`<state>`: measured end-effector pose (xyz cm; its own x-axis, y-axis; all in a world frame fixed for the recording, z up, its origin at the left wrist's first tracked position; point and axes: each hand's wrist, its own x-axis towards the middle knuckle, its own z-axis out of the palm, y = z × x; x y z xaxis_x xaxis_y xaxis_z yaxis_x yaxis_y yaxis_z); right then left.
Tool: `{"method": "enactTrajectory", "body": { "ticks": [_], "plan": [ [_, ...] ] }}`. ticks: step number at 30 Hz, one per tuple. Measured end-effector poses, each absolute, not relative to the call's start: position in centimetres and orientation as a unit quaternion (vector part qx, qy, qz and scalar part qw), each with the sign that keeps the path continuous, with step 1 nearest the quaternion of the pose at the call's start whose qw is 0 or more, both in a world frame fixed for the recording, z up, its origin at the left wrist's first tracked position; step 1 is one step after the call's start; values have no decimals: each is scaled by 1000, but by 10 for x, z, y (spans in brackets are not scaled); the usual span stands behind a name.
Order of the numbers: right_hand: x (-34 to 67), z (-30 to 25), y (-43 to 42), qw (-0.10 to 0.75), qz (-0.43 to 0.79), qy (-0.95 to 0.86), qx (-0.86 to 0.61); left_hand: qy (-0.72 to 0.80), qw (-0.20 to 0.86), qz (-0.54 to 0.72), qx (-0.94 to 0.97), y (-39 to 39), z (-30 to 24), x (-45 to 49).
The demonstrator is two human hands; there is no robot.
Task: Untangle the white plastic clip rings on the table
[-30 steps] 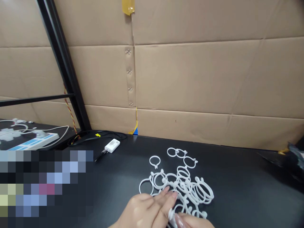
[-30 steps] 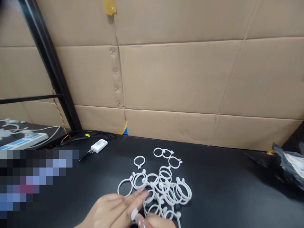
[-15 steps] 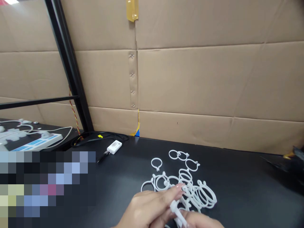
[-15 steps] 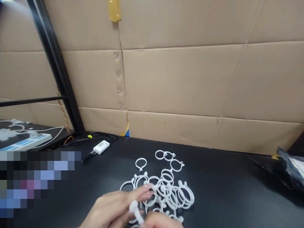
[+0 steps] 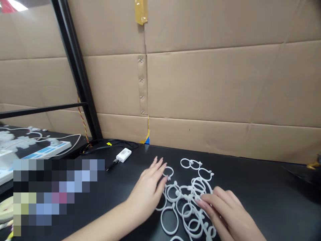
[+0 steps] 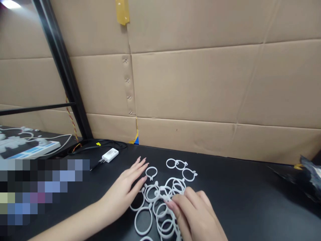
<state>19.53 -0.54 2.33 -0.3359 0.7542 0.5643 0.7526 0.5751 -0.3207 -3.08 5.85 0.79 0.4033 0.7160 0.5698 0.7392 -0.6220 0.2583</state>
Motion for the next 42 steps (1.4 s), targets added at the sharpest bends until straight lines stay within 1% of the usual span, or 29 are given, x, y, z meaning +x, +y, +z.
{"method": "enactTrajectory", "body": {
  "ticks": [4,8,14,19,21,24,26,28,31,35,38,42],
  "plan": [
    [199,17,2,276,-40,-832,-480,-424,27,-293,-857,79,-3,-40],
    [196,12,2,253,-46,-838,-481,-388,22,-254,-886,82,-7,-42],
    [194,10,-1,283,-26,-825,-488,-395,34,-241,-886,78,-10,-38],
    [200,8,3,289,20,-791,-539,-408,53,-258,-874,77,-9,-36],
    [203,8,7,314,39,-767,-558,-402,64,-269,-873,75,-6,-37],
    [211,11,15,372,53,-725,-578,-386,80,-289,-872,72,-2,-36],
    [217,15,26,390,52,-709,-585,-378,89,-301,-871,69,0,-36],
    [223,19,42,375,54,-711,-592,-370,96,-311,-870,66,1,-35],
    [228,22,73,325,83,-732,-593,-358,103,-318,-872,61,3,-33],
    [224,20,108,262,107,-773,-568,-331,141,-314,-879,57,7,-34],
    [218,16,124,223,101,-799,-549,-329,160,-304,-880,56,9,-34],
    [211,11,129,198,84,-816,-537,-335,154,-282,-886,54,9,-33]
  ]
}}
